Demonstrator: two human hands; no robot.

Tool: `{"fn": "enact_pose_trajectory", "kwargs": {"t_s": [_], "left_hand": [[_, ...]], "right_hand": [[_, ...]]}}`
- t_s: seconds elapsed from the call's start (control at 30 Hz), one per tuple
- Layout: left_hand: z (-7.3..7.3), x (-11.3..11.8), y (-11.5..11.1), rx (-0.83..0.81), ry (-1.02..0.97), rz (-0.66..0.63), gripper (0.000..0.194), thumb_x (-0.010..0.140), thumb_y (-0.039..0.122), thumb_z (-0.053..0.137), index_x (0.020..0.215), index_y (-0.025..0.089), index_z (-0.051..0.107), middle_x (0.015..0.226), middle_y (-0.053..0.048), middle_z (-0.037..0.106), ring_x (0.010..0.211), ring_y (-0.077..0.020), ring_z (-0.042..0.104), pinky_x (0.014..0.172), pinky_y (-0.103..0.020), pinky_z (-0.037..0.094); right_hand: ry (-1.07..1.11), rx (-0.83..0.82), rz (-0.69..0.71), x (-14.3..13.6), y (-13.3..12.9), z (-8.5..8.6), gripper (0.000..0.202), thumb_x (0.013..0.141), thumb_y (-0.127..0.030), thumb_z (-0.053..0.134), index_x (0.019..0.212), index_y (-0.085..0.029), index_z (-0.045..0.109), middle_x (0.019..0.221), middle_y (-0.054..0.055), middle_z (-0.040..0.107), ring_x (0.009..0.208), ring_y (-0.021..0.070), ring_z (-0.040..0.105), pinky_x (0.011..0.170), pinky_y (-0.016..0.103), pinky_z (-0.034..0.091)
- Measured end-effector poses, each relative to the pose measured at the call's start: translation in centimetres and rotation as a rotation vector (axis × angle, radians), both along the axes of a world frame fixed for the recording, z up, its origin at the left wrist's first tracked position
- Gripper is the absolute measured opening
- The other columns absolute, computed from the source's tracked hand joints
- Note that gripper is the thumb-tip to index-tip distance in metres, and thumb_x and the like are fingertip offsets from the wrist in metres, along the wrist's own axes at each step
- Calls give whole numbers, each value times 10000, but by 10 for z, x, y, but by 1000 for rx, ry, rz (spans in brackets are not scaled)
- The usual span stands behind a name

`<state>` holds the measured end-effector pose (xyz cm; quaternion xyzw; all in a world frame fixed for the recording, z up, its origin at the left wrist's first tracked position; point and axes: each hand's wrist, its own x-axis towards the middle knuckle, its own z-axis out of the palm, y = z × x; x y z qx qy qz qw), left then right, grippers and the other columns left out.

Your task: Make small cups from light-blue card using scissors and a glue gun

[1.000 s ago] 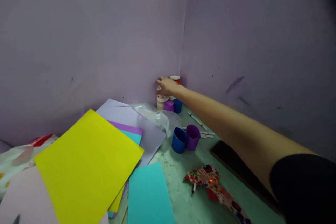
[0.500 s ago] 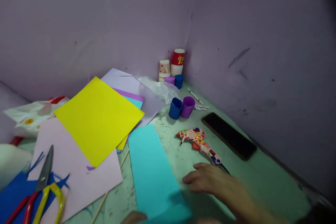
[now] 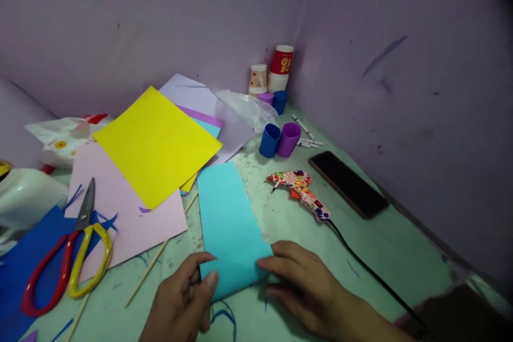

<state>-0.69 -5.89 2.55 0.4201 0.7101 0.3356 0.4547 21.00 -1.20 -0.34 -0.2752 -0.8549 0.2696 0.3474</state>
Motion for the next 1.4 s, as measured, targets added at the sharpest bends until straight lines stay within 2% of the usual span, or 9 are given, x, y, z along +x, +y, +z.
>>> {"fn": "enact_pose_trajectory", "kwargs": {"t_s": [0.1, 0.17, 0.27, 0.4, 0.5, 0.57, 0.87, 1.17, 1.4], "left_hand": [[-6, -8, -1, 23, 76, -94, 388, 792, 556, 487, 972, 221, 561, 416, 88, 473, 385, -127, 519, 385, -201, 413], [-11, -15, -1, 102, 190, -216, 351, 836, 509, 458, 1040, 234, 533, 507, 70, 564, 386, -118, 538, 373, -194, 433], [-18, -22, 0, 401, 537, -340, 329, 859, 388, 485, 1155, 246, 473, 859, -20, 679, 514, -116, 607, 456, -205, 497], [-19, -19, 1, 775, 993, -421, 233, 845, 225, 468, 1062, 219, 552, 1184, -129, 548, 886, -230, 596, 642, -333, 516], [-19, -12, 2, 898, 971, -529, 250, 831, 98, 427, 1016, 173, 577, 1114, -116, 582, 984, -266, 520, 827, -456, 431], [-18, -10, 3, 944, 912, -553, 227, 837, 101, 449, 1016, 143, 581, 1015, -97, 624, 966, -253, 515, 890, -478, 375], [-18, -17, 15, 815, 902, -690, 255, 824, 234, 551, 1058, 133, 563, 980, -104, 622, 917, -255, 497, 862, -463, 350], [-17, -15, 26, 711, 723, -691, 213, 866, 215, 462, 1058, 144, 523, 995, -100, 534, 918, -241, 478, 804, -415, 377], [-16, -15, 40, 710, 814, -711, 172, 874, 231, 461, 1000, 137, 530, 969, -101, 515, 868, -234, 480, 734, -385, 400]], "right_hand": [[11, -65, 26, 0, 1, -6, 441, 821, -115, 588, 1248, -166, 488, 964, 80, 616, 880, 166, 563, 768, 305, 503], [24, -88, 21, 0, 2, -8, 474, 823, -117, 590, 1277, -166, 465, 959, 80, 621, 863, 168, 564, 758, 315, 498], [44, -98, -3, -1, 2, -8, 477, 810, -116, 606, 1268, -154, 479, 963, 89, 627, 850, 172, 575, 746, 314, 500], [18, -68, -67, -1, 0, -3, 386, 776, -125, 642, 1155, -139, 568, 1017, 115, 595, 894, 189, 577, 760, 321, 508], [-26, -56, -100, -1, -2, 0, 353, 760, -145, 663, 1106, -134, 595, 1089, 137, 568, 954, 211, 567, 785, 340, 510], [-36, -34, -100, -1, -2, 0, 354, 759, -162, 669, 1104, -133, 597, 1051, 130, 589, 929, 217, 570, 774, 357, 508], [-105, -69, -141, -6, 2, 4, 308, 827, -228, 598, 1116, -120, 598, 961, 122, 623, 839, 219, 546, 732, 391, 479], [-197, -141, -222, -9, 5, 12, 223, 878, -244, 505, 1011, -133, 646, 871, 101, 624, 784, 211, 500, 708, 384, 438], [-180, -116, -288, -14, 10, 8, 219, 887, -239, 480, 911, -138, 673, 802, 92, 624, 736, 198, 496, 667, 363, 415]]}}
